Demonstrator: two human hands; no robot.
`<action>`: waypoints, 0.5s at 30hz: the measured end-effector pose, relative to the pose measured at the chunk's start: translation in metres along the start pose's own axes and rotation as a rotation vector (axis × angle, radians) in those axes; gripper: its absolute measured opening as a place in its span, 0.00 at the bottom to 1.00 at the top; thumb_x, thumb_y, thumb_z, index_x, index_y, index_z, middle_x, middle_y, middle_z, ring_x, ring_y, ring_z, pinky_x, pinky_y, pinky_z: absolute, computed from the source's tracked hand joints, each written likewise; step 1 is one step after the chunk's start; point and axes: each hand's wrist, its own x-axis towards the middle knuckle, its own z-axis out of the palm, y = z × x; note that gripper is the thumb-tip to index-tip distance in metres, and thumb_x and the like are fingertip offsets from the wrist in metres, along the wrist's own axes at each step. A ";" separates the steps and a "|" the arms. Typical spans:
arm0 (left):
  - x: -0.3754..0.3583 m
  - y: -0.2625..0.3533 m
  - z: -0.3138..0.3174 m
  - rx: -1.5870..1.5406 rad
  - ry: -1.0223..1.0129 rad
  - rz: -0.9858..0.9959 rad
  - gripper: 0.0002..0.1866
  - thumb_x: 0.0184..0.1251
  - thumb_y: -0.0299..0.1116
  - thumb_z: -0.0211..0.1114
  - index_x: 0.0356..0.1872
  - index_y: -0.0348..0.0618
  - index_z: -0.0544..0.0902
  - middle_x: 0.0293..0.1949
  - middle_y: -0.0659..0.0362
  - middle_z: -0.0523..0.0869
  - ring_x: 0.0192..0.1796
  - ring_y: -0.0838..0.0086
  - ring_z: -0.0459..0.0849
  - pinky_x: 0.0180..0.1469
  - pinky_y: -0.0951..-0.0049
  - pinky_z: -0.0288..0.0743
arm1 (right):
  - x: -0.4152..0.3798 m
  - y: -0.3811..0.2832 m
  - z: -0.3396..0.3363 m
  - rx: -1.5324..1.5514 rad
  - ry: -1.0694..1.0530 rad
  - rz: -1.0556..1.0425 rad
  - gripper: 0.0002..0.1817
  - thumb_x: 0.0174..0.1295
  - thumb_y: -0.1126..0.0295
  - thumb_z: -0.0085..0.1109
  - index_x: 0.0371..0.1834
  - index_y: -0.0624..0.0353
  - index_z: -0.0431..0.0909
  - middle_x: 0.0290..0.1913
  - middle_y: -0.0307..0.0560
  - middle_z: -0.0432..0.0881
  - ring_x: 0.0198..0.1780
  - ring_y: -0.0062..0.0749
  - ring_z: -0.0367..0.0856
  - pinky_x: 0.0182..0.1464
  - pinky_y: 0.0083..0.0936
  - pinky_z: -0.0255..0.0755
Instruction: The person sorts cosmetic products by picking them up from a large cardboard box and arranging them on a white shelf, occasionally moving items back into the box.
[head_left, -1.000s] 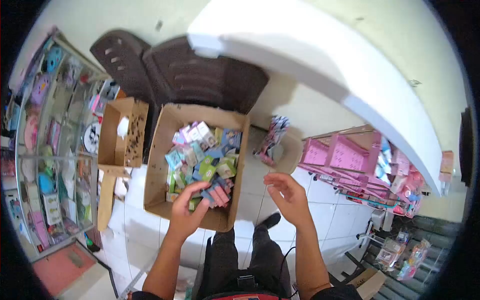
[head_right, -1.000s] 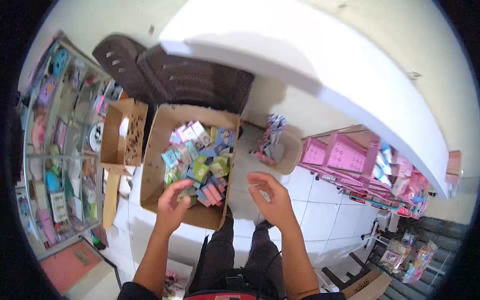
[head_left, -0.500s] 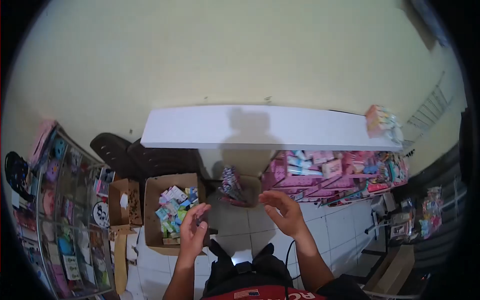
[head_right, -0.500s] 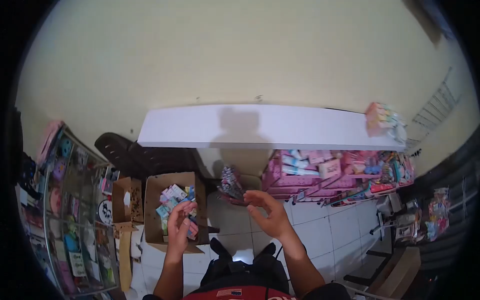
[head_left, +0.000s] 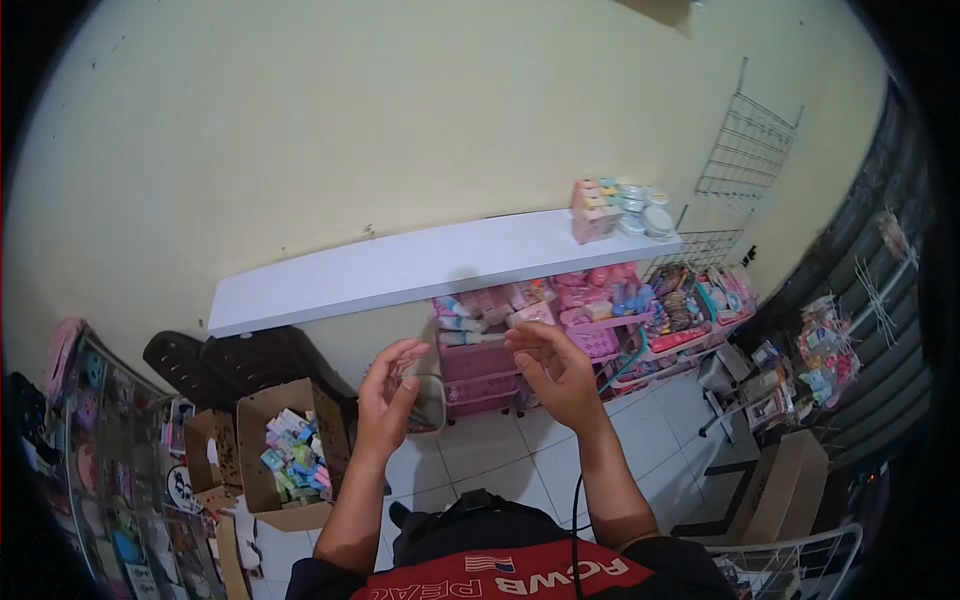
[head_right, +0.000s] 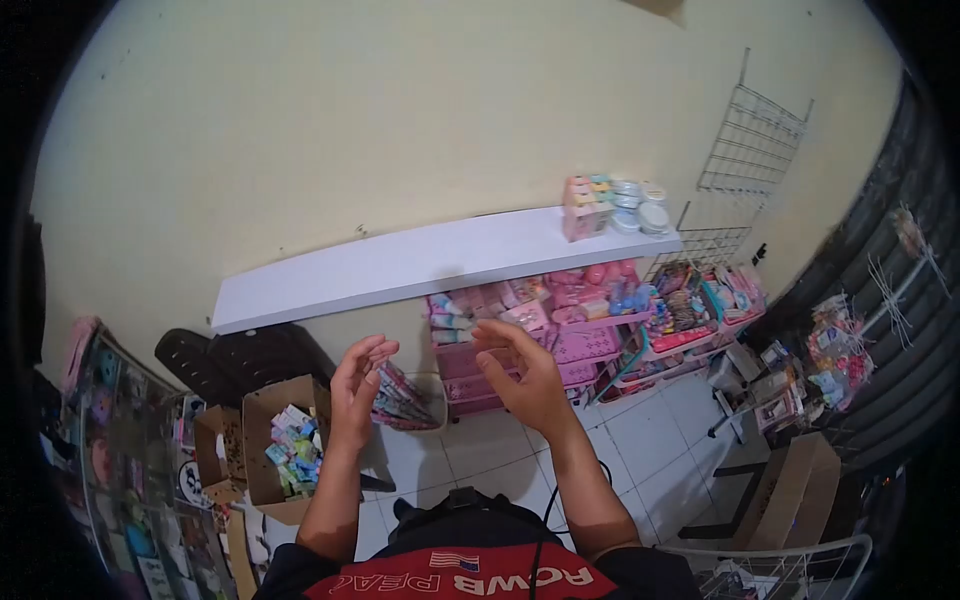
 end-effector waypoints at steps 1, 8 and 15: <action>0.003 0.002 0.011 0.023 -0.012 0.020 0.24 0.76 0.34 0.62 0.68 0.36 0.72 0.61 0.49 0.82 0.68 0.64 0.77 0.73 0.63 0.63 | -0.002 -0.004 -0.010 0.016 0.009 -0.025 0.23 0.70 0.81 0.58 0.68 0.67 0.71 0.61 0.51 0.81 0.62 0.33 0.80 0.66 0.30 0.74; 0.023 0.015 0.071 0.054 -0.053 -0.023 0.21 0.76 0.32 0.61 0.66 0.36 0.74 0.59 0.50 0.83 0.65 0.68 0.79 0.71 0.66 0.67 | -0.018 -0.029 -0.059 0.045 0.119 -0.051 0.23 0.70 0.82 0.57 0.68 0.67 0.71 0.60 0.51 0.81 0.62 0.33 0.80 0.66 0.29 0.73; 0.044 0.003 0.108 0.047 -0.139 -0.015 0.19 0.76 0.28 0.61 0.64 0.36 0.75 0.56 0.53 0.84 0.61 0.70 0.80 0.68 0.69 0.69 | -0.032 -0.026 -0.094 -0.004 0.204 -0.048 0.22 0.70 0.77 0.60 0.67 0.66 0.73 0.58 0.49 0.83 0.61 0.31 0.81 0.63 0.28 0.74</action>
